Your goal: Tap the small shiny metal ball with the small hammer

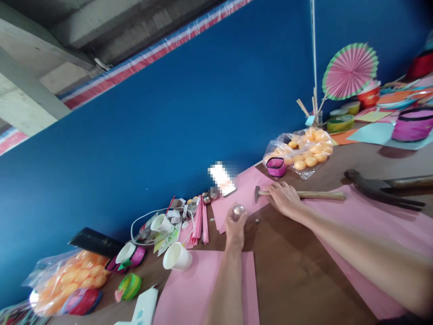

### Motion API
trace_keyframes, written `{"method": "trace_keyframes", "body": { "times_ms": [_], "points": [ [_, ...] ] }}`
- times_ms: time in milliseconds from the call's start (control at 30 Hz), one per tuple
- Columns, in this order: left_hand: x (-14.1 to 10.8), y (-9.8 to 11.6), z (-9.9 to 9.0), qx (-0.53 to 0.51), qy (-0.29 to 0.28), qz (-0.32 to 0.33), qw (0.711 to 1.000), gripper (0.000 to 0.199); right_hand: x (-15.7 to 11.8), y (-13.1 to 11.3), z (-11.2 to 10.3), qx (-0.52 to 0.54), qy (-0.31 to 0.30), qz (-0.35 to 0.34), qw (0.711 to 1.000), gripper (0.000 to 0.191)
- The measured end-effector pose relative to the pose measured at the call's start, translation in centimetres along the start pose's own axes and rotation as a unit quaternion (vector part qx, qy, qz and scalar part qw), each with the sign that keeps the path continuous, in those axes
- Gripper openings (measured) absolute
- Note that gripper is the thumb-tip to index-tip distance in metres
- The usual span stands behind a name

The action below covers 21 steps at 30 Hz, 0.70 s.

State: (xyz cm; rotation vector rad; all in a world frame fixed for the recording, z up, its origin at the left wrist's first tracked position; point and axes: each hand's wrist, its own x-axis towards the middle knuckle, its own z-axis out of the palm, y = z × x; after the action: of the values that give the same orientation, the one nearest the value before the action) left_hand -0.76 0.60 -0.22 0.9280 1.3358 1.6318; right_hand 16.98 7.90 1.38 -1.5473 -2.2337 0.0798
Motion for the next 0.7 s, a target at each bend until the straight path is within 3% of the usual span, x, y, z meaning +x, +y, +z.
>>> {"method": "trace_keyframes", "body": {
  "times_ms": [133,467,700],
  "points": [
    [-0.3,0.3,0.2,0.022,-0.012,0.005,1.000,0.056,0.2,0.2,0.2,-0.022,-0.030,0.008,0.999,0.025],
    [-0.5,0.6,0.5,0.033,0.008,0.039,0.999,0.046,0.2,-0.1,0.4,-0.062,0.021,-0.015,0.998,0.023],
    [-0.3,0.2,0.2,0.063,0.012,0.020,0.998,0.053,-0.3,-1.3,-0.5,-0.013,0.137,-0.097,0.986,0.023]
  ]
}}
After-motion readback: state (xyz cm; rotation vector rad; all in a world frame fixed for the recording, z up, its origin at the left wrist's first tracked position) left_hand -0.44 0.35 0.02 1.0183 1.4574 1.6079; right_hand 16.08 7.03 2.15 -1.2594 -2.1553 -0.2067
